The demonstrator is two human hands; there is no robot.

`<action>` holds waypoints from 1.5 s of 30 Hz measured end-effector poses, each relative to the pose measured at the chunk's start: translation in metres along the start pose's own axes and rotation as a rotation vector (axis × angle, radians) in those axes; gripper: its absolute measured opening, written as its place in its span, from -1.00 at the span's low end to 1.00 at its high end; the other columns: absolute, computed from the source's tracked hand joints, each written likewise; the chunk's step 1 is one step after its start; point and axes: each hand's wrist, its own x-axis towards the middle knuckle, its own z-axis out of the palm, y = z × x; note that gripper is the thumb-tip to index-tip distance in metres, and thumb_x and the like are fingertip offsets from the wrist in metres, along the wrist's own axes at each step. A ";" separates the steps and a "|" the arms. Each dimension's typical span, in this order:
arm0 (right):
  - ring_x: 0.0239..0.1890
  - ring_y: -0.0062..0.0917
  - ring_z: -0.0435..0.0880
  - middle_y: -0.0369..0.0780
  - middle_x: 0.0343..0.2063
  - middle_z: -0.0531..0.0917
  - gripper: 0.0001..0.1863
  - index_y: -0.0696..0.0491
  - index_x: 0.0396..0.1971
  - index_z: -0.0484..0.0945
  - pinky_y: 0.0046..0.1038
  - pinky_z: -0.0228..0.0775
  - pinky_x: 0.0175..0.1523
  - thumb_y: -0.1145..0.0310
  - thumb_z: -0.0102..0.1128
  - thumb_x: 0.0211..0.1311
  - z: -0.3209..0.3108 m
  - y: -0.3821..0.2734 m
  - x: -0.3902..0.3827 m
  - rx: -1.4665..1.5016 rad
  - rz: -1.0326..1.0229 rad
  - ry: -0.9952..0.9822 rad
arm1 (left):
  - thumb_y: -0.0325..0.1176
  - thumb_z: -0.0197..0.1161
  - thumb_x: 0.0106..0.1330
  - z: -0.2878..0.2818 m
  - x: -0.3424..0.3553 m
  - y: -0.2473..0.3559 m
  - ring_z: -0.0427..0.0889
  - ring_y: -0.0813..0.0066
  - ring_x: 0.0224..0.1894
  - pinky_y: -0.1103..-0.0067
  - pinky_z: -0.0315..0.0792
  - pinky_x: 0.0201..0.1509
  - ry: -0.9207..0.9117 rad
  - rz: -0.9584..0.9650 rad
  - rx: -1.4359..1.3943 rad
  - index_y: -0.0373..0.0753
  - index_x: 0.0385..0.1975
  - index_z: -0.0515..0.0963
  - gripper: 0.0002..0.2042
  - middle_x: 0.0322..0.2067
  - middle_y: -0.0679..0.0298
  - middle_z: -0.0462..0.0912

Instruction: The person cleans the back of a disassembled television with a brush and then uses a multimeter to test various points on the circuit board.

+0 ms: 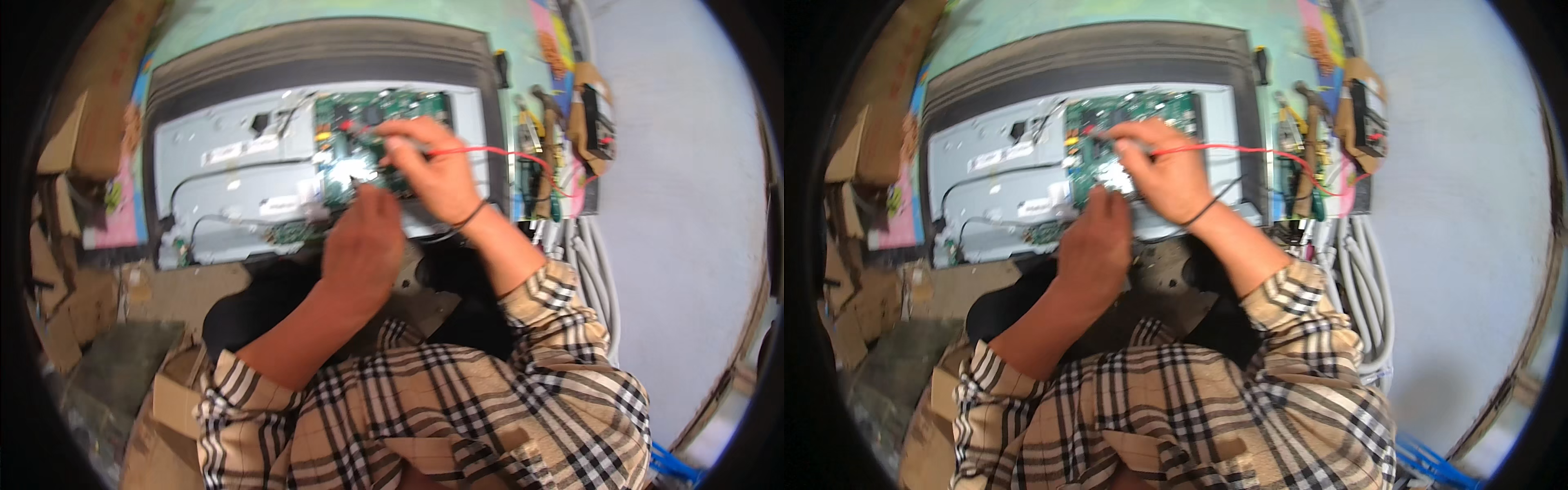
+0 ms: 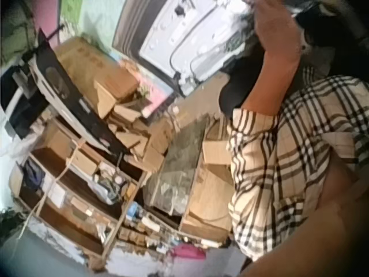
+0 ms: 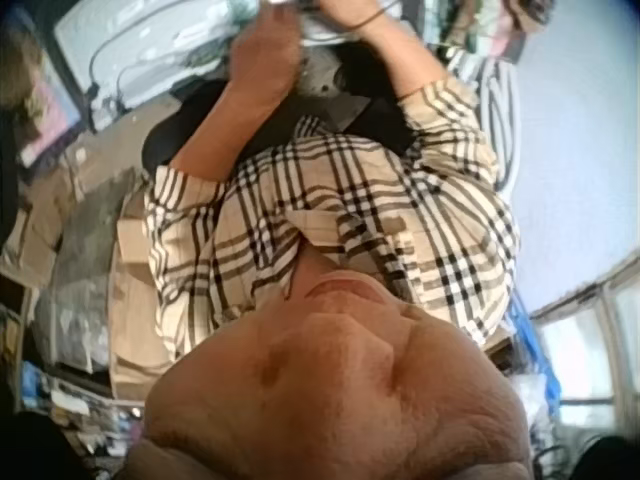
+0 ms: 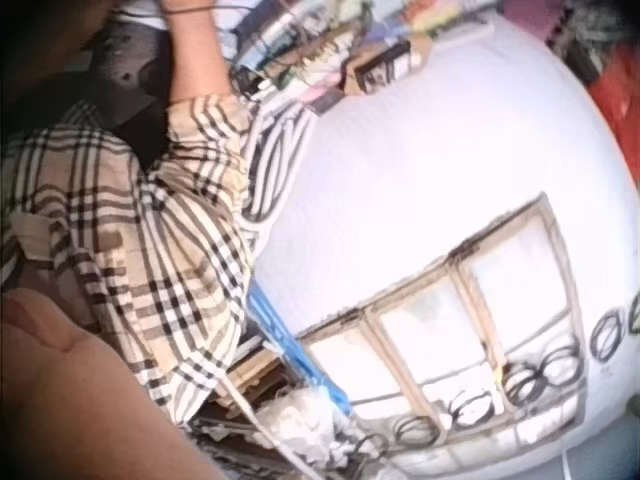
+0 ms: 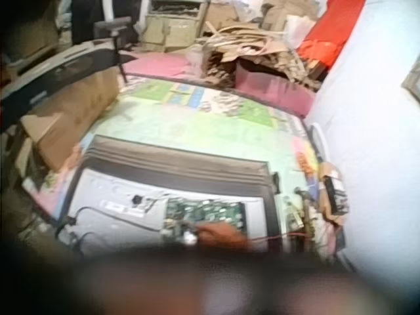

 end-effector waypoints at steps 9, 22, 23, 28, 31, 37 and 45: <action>-0.42 -0.71 0.63 -0.32 -0.35 0.63 -0.87 0.15 -0.18 0.65 -0.65 0.46 -0.33 0.41 0.26 0.39 -0.009 -0.001 -0.006 0.235 0.091 0.151 | -0.51 0.21 0.07 0.011 -0.021 0.012 0.56 0.41 -0.46 0.53 0.51 -0.41 0.039 0.211 -0.129 -0.24 -0.43 0.42 -0.89 -0.42 0.20 0.41; -0.47 -0.73 0.60 -0.37 -0.47 0.62 -0.80 0.14 -0.08 0.66 -0.65 0.48 -0.35 0.38 0.16 0.45 -0.022 0.005 -0.024 0.180 0.247 0.049 | -0.47 0.22 0.09 0.027 -0.023 -0.003 0.52 0.39 -0.49 0.49 0.46 -0.45 0.072 0.196 -0.206 -0.18 -0.49 0.39 -0.88 -0.51 0.26 0.37; -0.40 -0.68 0.67 -0.31 -0.37 0.68 -0.79 0.16 -0.08 0.67 -0.61 0.52 -0.31 0.37 0.16 0.46 -0.023 0.009 -0.026 0.196 0.252 0.019 | -0.48 0.22 0.10 0.028 -0.023 -0.005 0.52 0.38 -0.49 0.49 0.46 -0.45 0.059 0.196 -0.191 -0.18 -0.49 0.39 -0.88 -0.50 0.26 0.37; -0.34 -0.59 0.71 -0.20 -0.17 0.67 -0.78 0.15 -0.09 0.68 -0.56 0.58 -0.20 0.36 0.16 0.47 -0.018 0.008 -0.025 0.088 0.177 -0.007 | -0.39 0.21 0.10 0.027 -0.022 -0.014 0.54 0.44 -0.44 0.54 0.41 -0.41 -0.009 0.213 -0.064 -0.15 -0.51 0.43 -0.92 -0.49 0.30 0.41; -0.33 -0.56 0.71 -0.19 -0.18 0.66 -0.77 0.15 -0.09 0.69 -0.54 0.57 -0.18 0.35 0.16 0.46 -0.016 0.008 -0.025 0.067 0.153 -0.004 | -0.47 0.21 0.08 0.024 -0.019 -0.013 0.53 0.38 -0.45 0.49 0.46 -0.40 -0.032 0.179 -0.116 -0.18 -0.48 0.39 -0.89 -0.49 0.26 0.40; -0.37 -0.59 0.70 -0.19 -0.23 0.68 -0.77 0.17 -0.13 0.69 -0.55 0.54 -0.22 0.35 0.14 0.48 -0.011 0.007 -0.034 0.158 0.284 -0.020 | -0.45 0.20 0.07 0.028 -0.015 -0.016 0.55 0.38 -0.42 0.50 0.46 -0.36 -0.026 0.184 -0.167 -0.20 -0.49 0.45 -0.93 -0.48 0.26 0.44; -0.46 -0.61 0.66 -0.21 -0.29 0.68 -0.77 0.16 -0.18 0.70 -0.56 0.49 -0.30 0.36 0.12 0.47 0.002 0.003 -0.045 0.100 0.311 -0.044 | -0.45 0.22 0.05 0.026 -0.014 -0.020 0.56 0.39 -0.42 0.49 0.45 -0.35 -0.052 0.213 -0.200 -0.22 -0.51 0.48 -0.94 -0.51 0.26 0.45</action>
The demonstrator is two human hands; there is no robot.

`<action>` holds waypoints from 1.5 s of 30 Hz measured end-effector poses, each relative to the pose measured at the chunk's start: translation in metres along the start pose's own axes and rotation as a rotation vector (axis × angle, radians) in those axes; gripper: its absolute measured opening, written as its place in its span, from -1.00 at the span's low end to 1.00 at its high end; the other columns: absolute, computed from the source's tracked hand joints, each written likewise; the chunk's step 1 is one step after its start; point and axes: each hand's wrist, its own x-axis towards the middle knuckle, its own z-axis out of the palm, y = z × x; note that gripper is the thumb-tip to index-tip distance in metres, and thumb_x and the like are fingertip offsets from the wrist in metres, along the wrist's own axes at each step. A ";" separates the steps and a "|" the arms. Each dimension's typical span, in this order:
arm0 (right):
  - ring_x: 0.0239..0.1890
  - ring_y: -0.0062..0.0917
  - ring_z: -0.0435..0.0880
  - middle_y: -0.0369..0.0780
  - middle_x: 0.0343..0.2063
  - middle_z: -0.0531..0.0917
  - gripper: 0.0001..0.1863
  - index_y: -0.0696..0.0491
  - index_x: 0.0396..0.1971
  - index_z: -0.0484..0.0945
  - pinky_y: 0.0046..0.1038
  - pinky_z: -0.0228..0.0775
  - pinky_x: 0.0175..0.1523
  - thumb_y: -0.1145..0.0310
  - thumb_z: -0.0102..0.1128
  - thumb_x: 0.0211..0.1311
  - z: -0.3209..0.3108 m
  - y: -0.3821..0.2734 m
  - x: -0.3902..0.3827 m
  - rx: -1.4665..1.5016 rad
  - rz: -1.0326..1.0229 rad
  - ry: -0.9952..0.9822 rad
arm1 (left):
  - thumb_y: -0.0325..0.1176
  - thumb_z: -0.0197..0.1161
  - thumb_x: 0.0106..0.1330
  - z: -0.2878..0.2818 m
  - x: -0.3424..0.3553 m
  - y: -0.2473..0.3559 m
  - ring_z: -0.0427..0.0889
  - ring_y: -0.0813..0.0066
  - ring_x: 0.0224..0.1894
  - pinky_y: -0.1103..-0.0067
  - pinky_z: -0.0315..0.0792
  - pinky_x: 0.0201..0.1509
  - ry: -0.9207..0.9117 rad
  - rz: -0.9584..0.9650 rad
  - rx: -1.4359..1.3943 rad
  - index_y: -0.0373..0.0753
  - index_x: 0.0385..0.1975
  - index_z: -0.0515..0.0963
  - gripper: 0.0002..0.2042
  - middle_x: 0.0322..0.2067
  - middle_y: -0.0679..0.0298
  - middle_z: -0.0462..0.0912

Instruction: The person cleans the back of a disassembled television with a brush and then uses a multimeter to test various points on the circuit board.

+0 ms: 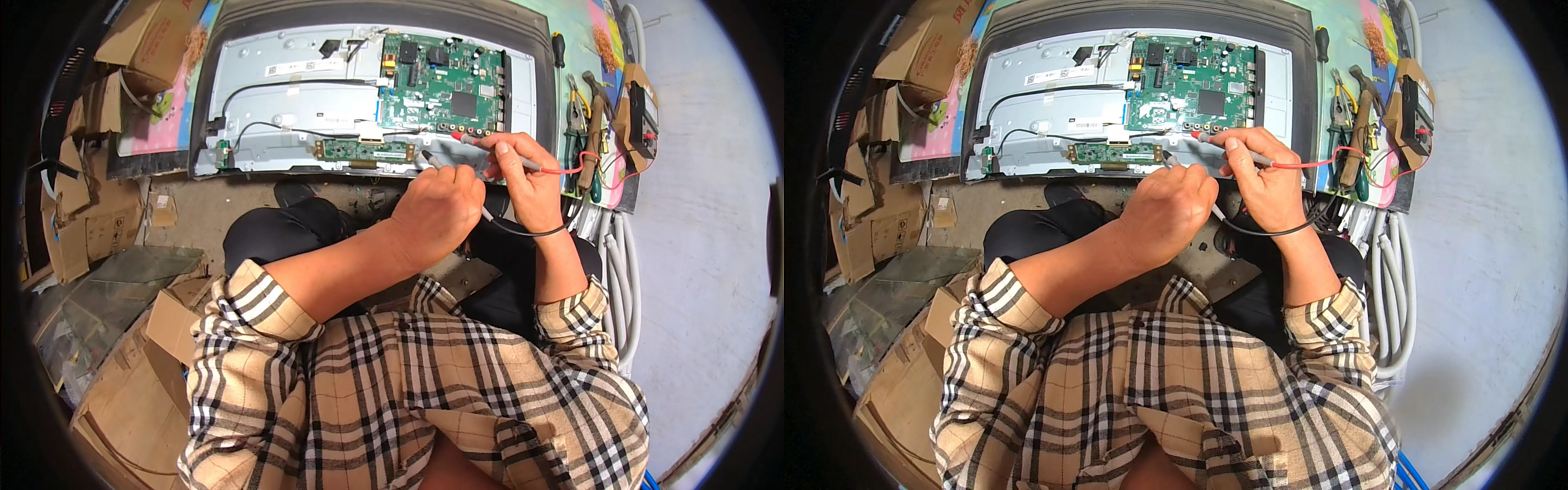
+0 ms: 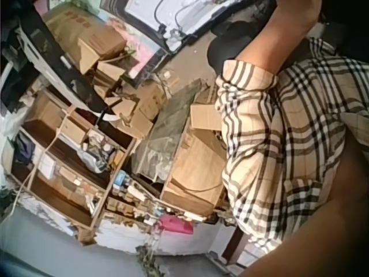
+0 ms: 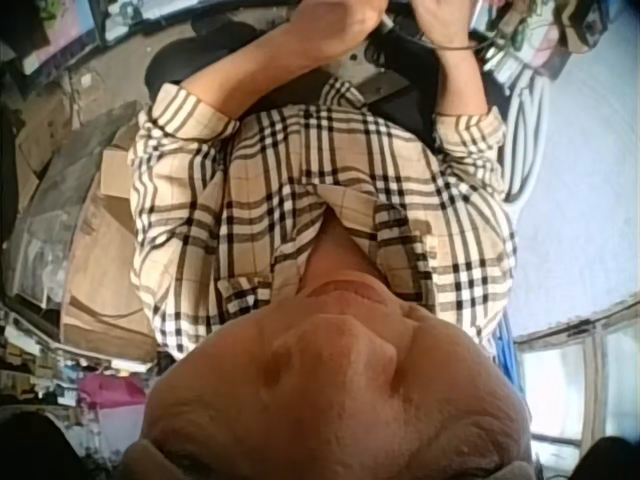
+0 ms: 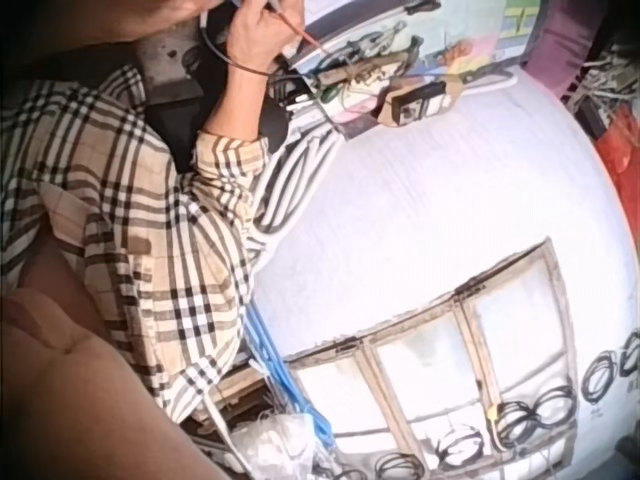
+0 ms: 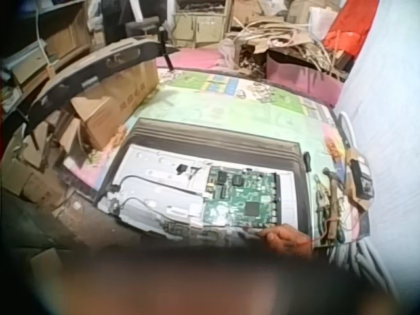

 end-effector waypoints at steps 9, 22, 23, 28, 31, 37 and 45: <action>-0.43 -0.65 0.63 -0.22 -0.35 0.68 -0.79 0.18 -0.20 0.69 -0.57 0.47 -0.28 0.37 0.15 0.46 0.009 -0.003 0.007 -0.218 -0.167 -0.028 | -0.47 0.23 0.05 -0.008 0.006 -0.004 0.55 0.39 -0.43 0.48 0.44 -0.37 -0.005 0.003 -0.004 -0.22 -0.53 0.47 -0.94 -0.52 0.26 0.44; -0.45 -0.61 0.67 -0.19 -0.27 0.68 -0.82 0.19 -0.17 0.68 -0.57 0.48 -0.29 0.42 0.15 0.43 0.012 -0.002 0.003 -0.028 -0.051 0.018 | -0.44 0.25 -0.05 0.001 0.005 -0.001 0.54 0.41 -0.44 0.52 0.42 -0.38 0.003 0.019 0.074 -0.17 -0.58 0.47 -0.91 -0.53 0.28 0.45; -0.45 -0.62 0.66 -0.20 -0.30 0.67 -0.82 0.19 -0.18 0.68 -0.56 0.47 -0.30 0.43 0.16 0.43 0.011 0.000 0.003 -0.023 -0.054 0.025 | -0.44 0.26 -0.06 0.002 0.004 -0.001 0.54 0.41 -0.44 0.52 0.42 -0.38 0.009 0.018 0.092 -0.17 -0.59 0.46 -0.91 -0.54 0.28 0.45; -0.42 -0.64 0.64 -0.23 -0.33 0.64 -0.82 0.19 -0.17 0.68 -0.57 0.46 -0.29 0.42 0.14 0.44 0.011 0.003 0.004 -0.034 -0.070 0.046 | -0.44 0.26 -0.06 0.005 0.007 -0.004 0.54 0.40 -0.45 0.51 0.43 -0.38 0.018 0.012 0.105 -0.18 -0.60 0.47 -0.92 -0.54 0.27 0.45; -0.39 -0.64 0.64 -0.25 -0.31 0.62 -0.81 0.18 -0.15 0.68 -0.58 0.48 -0.26 0.43 0.13 0.45 0.017 0.004 0.003 0.055 -0.057 0.072 | -0.43 0.25 -0.02 0.006 0.007 -0.004 0.56 0.38 -0.43 0.48 0.44 -0.37 0.039 0.002 0.081 -0.21 -0.57 0.52 -0.94 -0.52 0.24 0.48; -0.36 -0.65 0.61 -0.26 -0.32 0.61 -0.81 0.21 -0.14 0.66 -0.58 0.47 -0.24 0.45 0.09 0.47 0.012 0.011 -0.003 0.023 -0.089 0.065 | -0.42 0.22 0.13 0.006 0.008 0.000 0.60 0.36 -0.43 0.46 0.47 -0.33 0.000 -0.034 0.126 -0.25 -0.52 0.57 -0.94 -0.49 0.21 0.54; -0.35 -0.65 0.60 -0.26 -0.31 0.62 -0.81 0.20 -0.13 0.66 -0.57 0.47 -0.22 0.45 0.10 0.46 0.016 0.012 -0.008 0.071 -0.096 0.078 | -0.43 0.21 0.14 0.009 0.004 0.000 0.58 0.36 -0.42 0.44 0.44 -0.32 0.005 -0.019 0.090 -0.27 -0.48 0.57 -0.93 -0.48 0.21 0.52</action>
